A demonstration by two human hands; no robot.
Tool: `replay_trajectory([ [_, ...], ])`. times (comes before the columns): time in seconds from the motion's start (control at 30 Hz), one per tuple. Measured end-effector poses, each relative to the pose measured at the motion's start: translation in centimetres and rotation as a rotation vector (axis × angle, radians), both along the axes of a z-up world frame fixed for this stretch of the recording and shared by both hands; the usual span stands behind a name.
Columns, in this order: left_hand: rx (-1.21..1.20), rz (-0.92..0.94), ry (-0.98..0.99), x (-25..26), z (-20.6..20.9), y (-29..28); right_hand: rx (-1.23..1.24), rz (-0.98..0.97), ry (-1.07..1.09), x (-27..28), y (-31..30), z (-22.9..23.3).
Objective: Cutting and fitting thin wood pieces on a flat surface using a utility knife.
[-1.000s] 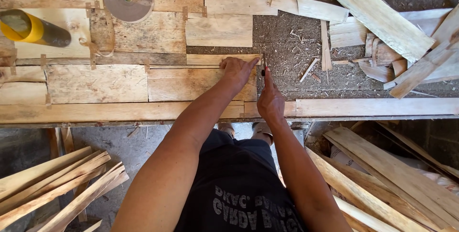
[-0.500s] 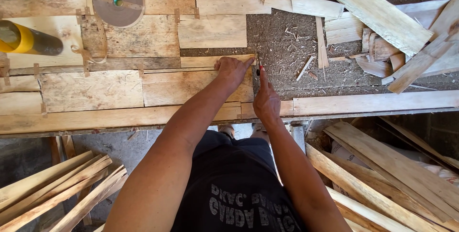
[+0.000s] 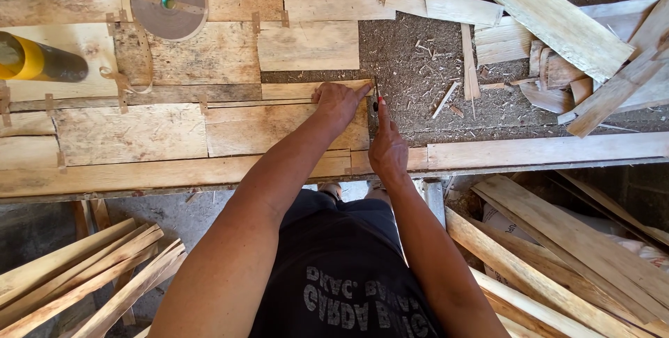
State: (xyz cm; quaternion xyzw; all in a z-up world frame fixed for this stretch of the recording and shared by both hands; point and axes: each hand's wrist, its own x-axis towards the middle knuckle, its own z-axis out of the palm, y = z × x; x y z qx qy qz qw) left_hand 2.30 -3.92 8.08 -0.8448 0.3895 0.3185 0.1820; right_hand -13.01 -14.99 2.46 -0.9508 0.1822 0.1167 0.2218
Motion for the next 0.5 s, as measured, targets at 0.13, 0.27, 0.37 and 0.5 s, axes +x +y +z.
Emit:
replay_trajectory([
  [0.13, -0.058, 0.033, -0.01, 0.2, -0.7, -0.1, 0.032, -0.003, -0.068, 0.1, 0.1, 0.2],
  [0.27, -0.027, 0.032, 0.019, 0.2, -0.5, -0.1, 0.02, -0.005, -0.035, 0.1, 0.3, 0.7],
  [0.37, -0.031, 0.045, 0.03, 0.3, -0.4, -0.1, 0.019, -0.003, -0.052, 0.0, 0.2, 0.5],
  [0.5, 0.018, 0.02, 0.025, 0.2, -0.5, -0.3, -0.048, 0.038, -0.105, 0.2, 0.1, 1.1],
])
